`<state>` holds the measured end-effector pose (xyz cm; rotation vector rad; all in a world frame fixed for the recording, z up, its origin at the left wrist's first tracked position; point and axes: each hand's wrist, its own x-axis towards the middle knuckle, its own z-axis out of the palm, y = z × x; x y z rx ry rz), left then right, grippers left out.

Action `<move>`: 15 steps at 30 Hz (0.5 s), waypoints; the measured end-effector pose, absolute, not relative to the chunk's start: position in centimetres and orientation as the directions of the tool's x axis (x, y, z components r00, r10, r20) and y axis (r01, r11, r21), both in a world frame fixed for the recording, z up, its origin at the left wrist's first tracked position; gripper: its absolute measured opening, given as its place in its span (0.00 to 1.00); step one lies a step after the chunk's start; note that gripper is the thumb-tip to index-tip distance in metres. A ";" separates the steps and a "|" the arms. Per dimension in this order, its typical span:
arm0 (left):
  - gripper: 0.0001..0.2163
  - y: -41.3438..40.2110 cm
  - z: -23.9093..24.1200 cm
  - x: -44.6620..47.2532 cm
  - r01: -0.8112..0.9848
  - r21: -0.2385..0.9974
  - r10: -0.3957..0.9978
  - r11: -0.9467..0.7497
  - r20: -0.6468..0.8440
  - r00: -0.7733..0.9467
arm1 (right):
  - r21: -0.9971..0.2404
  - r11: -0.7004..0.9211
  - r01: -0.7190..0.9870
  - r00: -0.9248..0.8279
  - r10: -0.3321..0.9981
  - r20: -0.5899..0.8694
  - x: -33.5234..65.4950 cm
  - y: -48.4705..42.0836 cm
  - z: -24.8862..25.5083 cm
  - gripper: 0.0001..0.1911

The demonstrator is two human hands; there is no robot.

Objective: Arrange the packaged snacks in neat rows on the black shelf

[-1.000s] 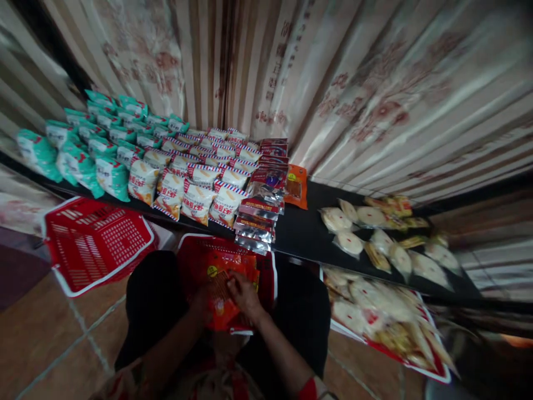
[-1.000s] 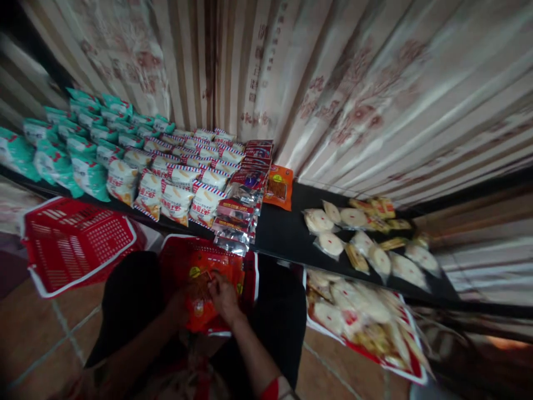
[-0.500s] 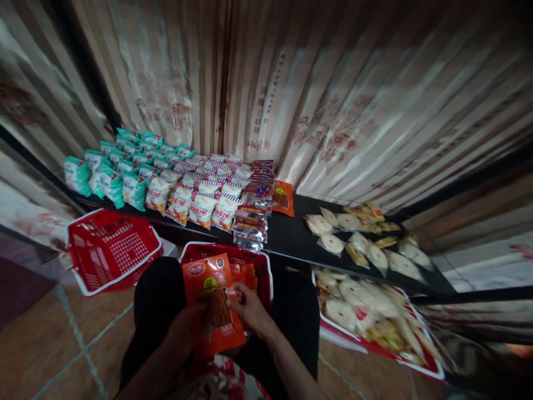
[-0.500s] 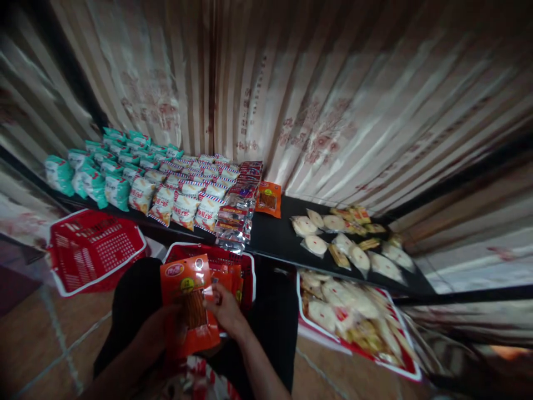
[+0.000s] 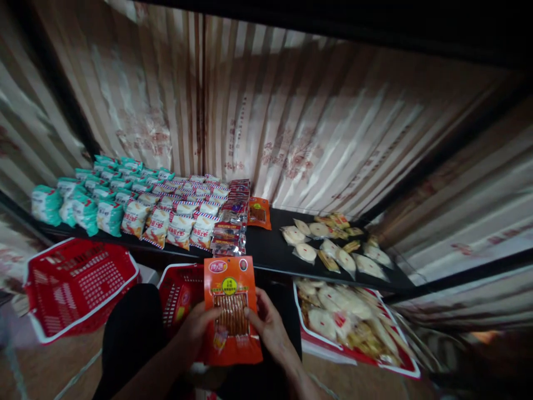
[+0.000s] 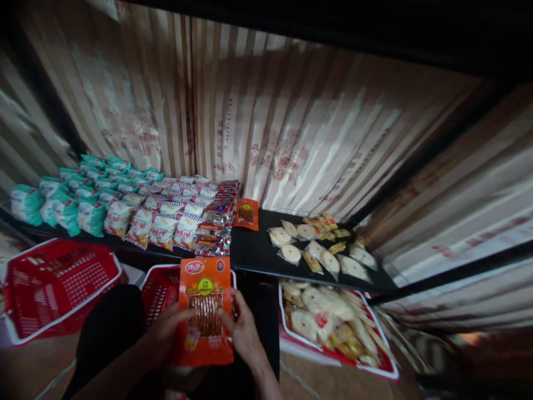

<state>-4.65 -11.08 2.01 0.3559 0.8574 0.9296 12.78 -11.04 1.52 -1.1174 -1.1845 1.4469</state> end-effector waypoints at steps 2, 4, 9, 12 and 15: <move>0.15 -10.4 2.6 -2.9 -0.549 0.632 0.837 0.547 -0.436 0.331 | -0.986 -0.108 -0.129 -0.108 0.990 -0.094 14.5 -10.8 1.9 0.20; 0.16 -9.6 2.6 -1.2 -0.527 0.681 0.861 0.509 -0.407 0.306 | -0.980 -0.123 -0.158 -0.056 0.992 -0.116 16.1 -10.4 1.9 0.21; 0.22 -7.5 2.2 2.7 -0.428 0.810 0.916 0.401 -0.349 0.200 | -0.943 -0.137 -0.304 0.077 0.983 -0.167 19.2 -8.7 1.5 0.23; 0.30 -5.8 2.2 4.9 -0.276 0.879 0.921 0.389 -0.368 0.124 | -0.906 -0.117 -0.408 0.165 0.966 -0.199 20.6 -6.5 1.2 0.24; 0.31 -3.8 2.1 6.7 0.023 0.946 0.945 0.323 -0.324 0.035 | -0.886 -0.090 -0.455 0.234 0.948 -0.216 21.9 -3.7 1.1 0.23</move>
